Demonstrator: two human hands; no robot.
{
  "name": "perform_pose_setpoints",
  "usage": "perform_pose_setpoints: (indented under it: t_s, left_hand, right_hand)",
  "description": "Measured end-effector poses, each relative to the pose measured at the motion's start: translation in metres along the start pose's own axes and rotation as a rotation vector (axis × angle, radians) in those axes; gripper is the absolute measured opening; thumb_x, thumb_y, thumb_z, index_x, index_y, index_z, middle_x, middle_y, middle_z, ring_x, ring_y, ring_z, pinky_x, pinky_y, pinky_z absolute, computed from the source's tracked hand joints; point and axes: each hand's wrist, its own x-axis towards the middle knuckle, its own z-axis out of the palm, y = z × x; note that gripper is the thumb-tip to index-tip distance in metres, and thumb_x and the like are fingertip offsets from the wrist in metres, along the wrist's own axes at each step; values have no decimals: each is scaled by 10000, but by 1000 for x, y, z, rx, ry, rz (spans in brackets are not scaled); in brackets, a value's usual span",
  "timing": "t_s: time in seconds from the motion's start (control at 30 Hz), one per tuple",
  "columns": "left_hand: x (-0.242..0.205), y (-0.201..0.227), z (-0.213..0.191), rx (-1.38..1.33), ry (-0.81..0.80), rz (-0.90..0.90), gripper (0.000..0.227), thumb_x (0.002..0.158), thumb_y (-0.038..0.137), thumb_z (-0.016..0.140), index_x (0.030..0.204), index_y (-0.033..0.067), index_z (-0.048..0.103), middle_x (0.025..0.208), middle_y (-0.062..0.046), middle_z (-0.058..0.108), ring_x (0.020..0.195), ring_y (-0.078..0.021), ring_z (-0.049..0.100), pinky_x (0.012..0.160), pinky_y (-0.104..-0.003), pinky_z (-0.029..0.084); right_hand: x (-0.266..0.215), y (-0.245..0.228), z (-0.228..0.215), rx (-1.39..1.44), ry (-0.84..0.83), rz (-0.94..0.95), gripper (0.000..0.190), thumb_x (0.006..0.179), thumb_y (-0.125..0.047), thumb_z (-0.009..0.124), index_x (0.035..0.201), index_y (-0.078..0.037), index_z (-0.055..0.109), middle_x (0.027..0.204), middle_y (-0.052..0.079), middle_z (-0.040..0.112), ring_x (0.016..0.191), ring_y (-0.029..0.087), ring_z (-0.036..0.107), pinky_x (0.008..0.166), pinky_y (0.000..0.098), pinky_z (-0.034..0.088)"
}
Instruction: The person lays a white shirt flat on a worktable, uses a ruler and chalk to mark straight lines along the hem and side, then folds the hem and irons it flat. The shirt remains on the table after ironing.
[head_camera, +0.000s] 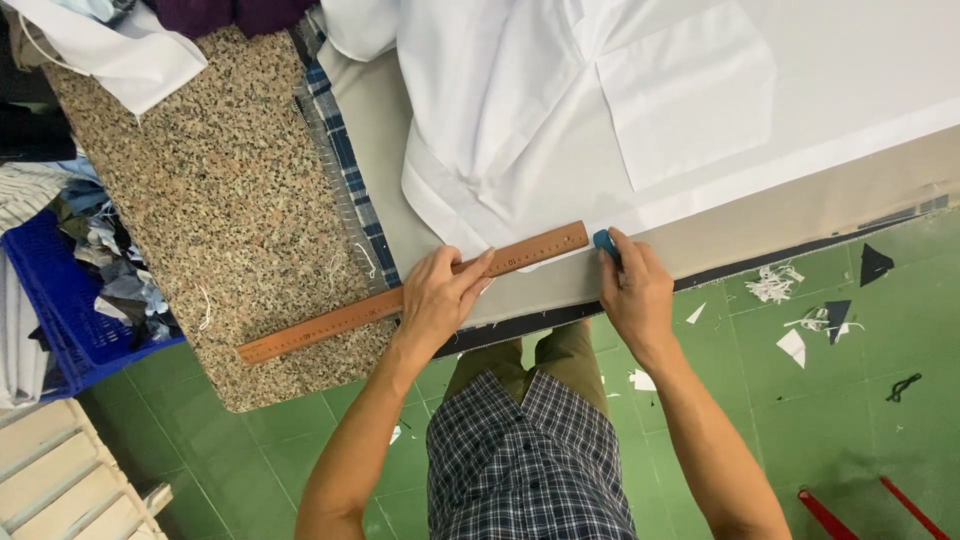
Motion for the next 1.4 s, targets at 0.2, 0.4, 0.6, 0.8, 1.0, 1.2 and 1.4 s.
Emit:
perform_pose_setpoints:
  t_s: [0.2, 0.4, 0.6, 0.8, 1.0, 1.2, 1.4]
  left_hand:
    - [2, 1, -5, -42, -17, -13, 327, 996, 387, 627, 1297, 293, 714, 931, -78, 527, 807, -323, 629, 722, -409, 516]
    - [3, 1, -7, -69, -22, -22, 316, 991, 380, 641, 1278, 280, 727, 925, -70, 520, 793, -323, 626, 724, -405, 518]
    - [2, 0, -6, -36, -45, -7, 338, 999, 404, 614, 1308, 294, 698, 930, -63, 517, 798, -312, 626, 725, -405, 518]
    - [6, 3, -12, -5, -70, -12, 330, 993, 397, 616, 1295, 297, 701, 932, -75, 524, 792, -328, 632, 706, -420, 523]
    - [9, 4, -14, -30, -83, -25, 326, 993, 382, 624, 1288, 280, 716, 922, -67, 517, 789, -320, 632, 714, -403, 519]
    - [10, 7, -18, -69, -123, -52, 323, 989, 360, 634, 1278, 257, 732, 915, -80, 530, 786, -340, 638, 713, -421, 521]
    - [6, 4, -11, -39, -126, -49, 342, 984, 391, 627, 1293, 276, 720, 928, -69, 519, 799, -332, 639, 721, -419, 522]
  right_hand:
    - [0, 3, 1, -1, -3, -8, 295, 936, -17, 745, 1231, -9, 726, 918, 149, 696, 741, 334, 738, 607, 392, 567]
    - [1, 3, 0, 26, 0, -3, 290, 942, -13, 744, 1232, 2, 723, 912, 158, 695, 729, 336, 737, 597, 380, 562]
    - [2, 1, 0, -5, 10, -17, 280, 947, -22, 742, 1227, -11, 732, 898, 126, 695, 721, 304, 738, 595, 351, 559]
    - [6, -5, -2, -57, -15, -35, 290, 933, -12, 753, 1222, 0, 731, 892, 138, 704, 703, 295, 736, 583, 359, 558]
    - [8, -3, 2, -149, 16, -126, 263, 933, -28, 738, 1195, -43, 750, 853, 89, 683, 661, 249, 707, 561, 339, 548]
    - [13, -4, 5, -214, 47, -185, 251, 939, -84, 744, 1190, -91, 752, 838, 56, 674, 659, 236, 702, 554, 342, 544]
    - [12, -1, 1, -230, 55, -275, 220, 912, -36, 740, 1126, -75, 775, 772, 44, 638, 603, 205, 664, 528, 290, 519]
